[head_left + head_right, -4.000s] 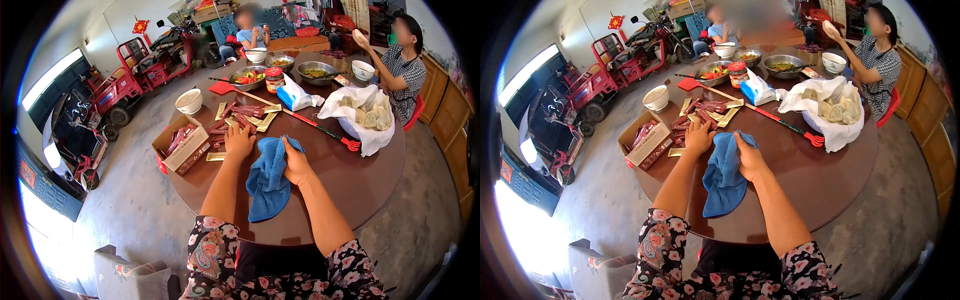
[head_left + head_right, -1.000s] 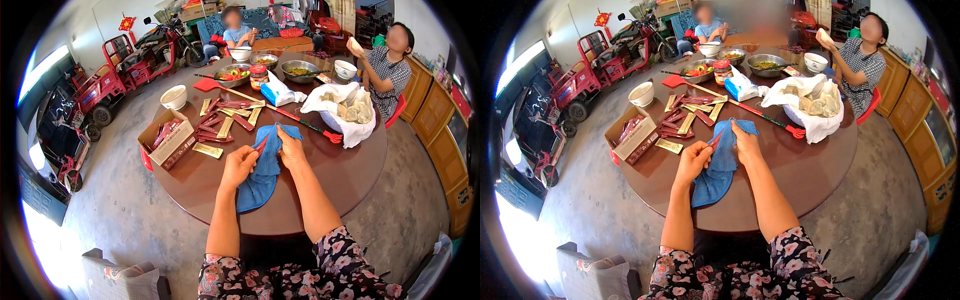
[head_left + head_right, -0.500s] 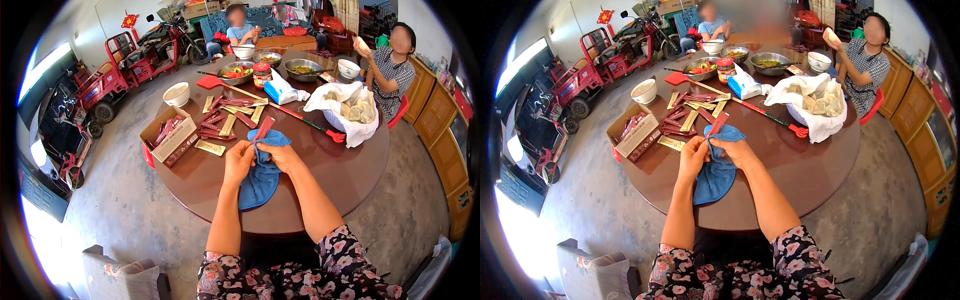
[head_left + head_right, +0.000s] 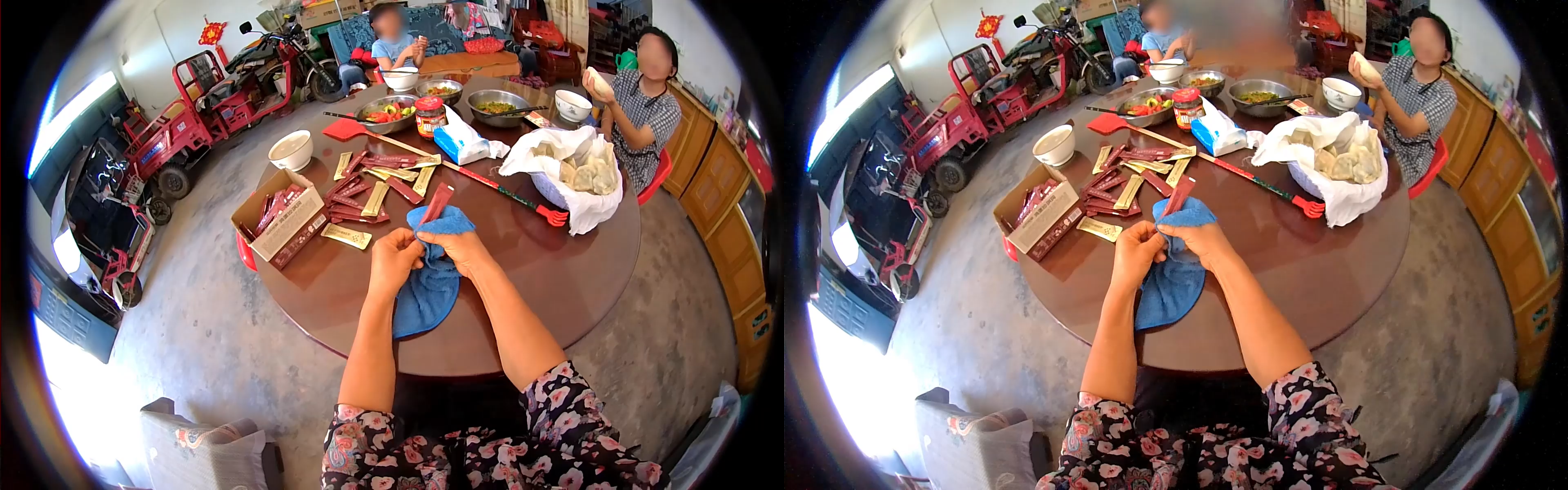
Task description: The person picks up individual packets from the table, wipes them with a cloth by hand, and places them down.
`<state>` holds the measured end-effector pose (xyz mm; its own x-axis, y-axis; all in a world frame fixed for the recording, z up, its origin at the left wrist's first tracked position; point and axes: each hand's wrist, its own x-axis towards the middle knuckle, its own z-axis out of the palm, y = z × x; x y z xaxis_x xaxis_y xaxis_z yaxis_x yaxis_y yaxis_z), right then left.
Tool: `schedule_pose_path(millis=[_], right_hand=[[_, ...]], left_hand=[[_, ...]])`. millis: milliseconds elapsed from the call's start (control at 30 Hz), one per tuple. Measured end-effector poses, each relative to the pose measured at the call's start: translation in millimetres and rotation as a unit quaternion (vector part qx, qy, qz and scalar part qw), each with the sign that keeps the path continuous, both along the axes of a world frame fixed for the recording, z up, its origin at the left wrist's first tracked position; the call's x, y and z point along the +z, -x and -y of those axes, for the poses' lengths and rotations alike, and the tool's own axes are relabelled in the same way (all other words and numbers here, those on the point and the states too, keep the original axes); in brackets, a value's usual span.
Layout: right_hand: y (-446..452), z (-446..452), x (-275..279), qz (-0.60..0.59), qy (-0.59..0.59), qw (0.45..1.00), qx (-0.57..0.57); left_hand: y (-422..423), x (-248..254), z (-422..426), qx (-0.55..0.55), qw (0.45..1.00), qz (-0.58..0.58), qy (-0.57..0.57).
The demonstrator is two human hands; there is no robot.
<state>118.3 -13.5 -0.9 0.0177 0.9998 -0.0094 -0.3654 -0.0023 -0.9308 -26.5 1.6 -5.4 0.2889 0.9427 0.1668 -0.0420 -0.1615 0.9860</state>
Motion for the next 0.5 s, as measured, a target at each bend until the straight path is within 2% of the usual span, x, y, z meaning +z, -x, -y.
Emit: schedule_pose_path(millis=[67,233,267,300,400,500], right_hand=[[2,-2,1,0.004,-0.026,1.0,0.005],[-4,-8,-1,0.008,-0.058,0.994,-0.09],[-8,-7,0,-0.022,-0.026,0.995,-0.091],[-12,-6,2,-0.08,-0.008,0.996,-0.041],[-20,-5,7,-0.12,-0.025,0.99,-0.064],[-24,-7,8,-0.145,0.013,0.981,-0.132]], left_hand=[[2,2,-2,-0.013,1.0,-0.019,-0.002],[-2,10,5,-0.036,0.999,0.002,0.014],[-2,11,5,-0.047,0.999,-0.016,0.002],[-2,11,7,-0.056,0.998,-0.032,-0.011],[-2,14,10,-0.075,0.997,-0.035,-0.003],[0,17,9,-0.084,0.996,-0.041,0.007]])
